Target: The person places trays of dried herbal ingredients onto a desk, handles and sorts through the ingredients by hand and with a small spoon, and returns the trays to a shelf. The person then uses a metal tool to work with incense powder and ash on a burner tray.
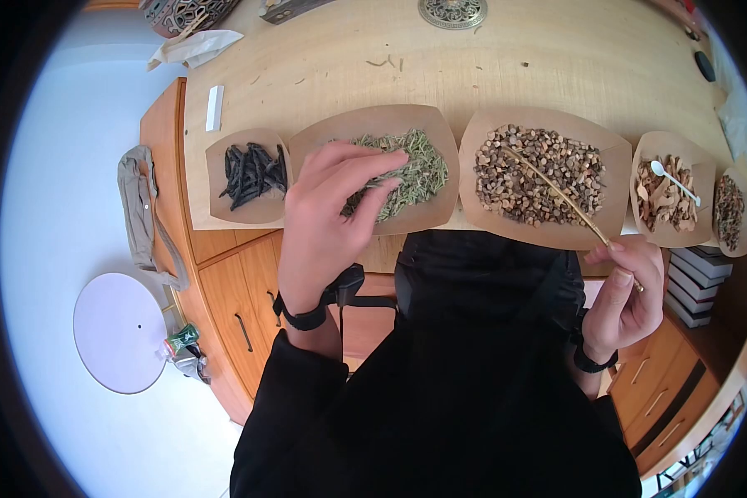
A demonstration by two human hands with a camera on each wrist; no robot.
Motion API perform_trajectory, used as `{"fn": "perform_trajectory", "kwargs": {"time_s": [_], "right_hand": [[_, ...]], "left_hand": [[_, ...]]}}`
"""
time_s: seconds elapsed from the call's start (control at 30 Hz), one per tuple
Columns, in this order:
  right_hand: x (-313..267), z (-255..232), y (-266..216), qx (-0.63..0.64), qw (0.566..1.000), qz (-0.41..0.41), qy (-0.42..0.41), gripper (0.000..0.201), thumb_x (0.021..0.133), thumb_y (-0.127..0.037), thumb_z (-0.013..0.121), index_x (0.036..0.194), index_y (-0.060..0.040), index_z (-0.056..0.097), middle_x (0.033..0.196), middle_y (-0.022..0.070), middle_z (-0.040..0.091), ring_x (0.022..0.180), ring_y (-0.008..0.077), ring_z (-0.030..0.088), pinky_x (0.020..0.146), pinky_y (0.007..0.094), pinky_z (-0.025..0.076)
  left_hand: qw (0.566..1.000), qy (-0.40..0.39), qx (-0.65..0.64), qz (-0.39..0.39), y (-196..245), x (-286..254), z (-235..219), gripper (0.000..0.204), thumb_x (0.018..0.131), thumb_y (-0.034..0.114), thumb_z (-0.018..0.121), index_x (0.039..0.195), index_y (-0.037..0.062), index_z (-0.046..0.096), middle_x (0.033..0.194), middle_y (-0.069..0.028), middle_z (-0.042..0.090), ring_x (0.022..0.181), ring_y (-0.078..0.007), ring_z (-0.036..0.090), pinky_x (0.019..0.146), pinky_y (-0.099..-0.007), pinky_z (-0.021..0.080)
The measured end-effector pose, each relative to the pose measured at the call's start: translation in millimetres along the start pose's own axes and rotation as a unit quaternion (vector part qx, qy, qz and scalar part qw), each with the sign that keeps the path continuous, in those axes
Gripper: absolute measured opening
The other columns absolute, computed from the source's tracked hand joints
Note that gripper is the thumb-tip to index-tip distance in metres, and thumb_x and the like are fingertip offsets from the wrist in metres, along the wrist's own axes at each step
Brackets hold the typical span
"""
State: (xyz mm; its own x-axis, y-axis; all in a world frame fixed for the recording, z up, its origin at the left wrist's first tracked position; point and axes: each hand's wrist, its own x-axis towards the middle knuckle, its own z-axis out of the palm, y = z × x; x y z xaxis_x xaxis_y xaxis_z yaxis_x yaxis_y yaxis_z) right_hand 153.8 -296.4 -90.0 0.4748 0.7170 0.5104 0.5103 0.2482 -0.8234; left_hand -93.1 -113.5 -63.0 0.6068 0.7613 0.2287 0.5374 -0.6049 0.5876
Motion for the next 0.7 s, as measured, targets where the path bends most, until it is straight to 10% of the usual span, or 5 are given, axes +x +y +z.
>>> {"fn": "perform_trajectory", "kwargs": {"time_s": [0.43, 0.7], "right_hand": [[-1, -2, 1, -0.001, 1.0, -0.006, 0.006, 0.018, 0.102, -0.01, 0.059, 0.105, 0.0051, 0.069, 0.085, 0.0144, 0.068, 0.07, 0.0203, 0.064, 0.064, 0.0292, 0.048], [-1, -2, 3, 0.005, 1.0, -0.007, 0.005, 0.018, 0.102, -0.01, 0.06, 0.105, 0.005, 0.069, 0.085, 0.0143, 0.068, 0.07, 0.0202, 0.063, 0.063, 0.0291, 0.048]], "left_hand": [[0.997, -0.029, 0.063, 0.039, -4, 0, -12, 0.022, 0.091, 0.001, 0.071, 0.112, 0.0026, 0.078, 0.111, -0.0112, 0.078, 0.117, -0.0322, 0.067, 0.102, -0.0405, 0.05], [0.991, -0.073, 0.106, 0.033, -2, -11, -33, 0.055, 0.081, 0.018, 0.084, 0.131, 0.0053, 0.068, 0.135, -0.0156, 0.064, 0.121, -0.038, 0.061, 0.104, -0.0457, 0.047]]}}
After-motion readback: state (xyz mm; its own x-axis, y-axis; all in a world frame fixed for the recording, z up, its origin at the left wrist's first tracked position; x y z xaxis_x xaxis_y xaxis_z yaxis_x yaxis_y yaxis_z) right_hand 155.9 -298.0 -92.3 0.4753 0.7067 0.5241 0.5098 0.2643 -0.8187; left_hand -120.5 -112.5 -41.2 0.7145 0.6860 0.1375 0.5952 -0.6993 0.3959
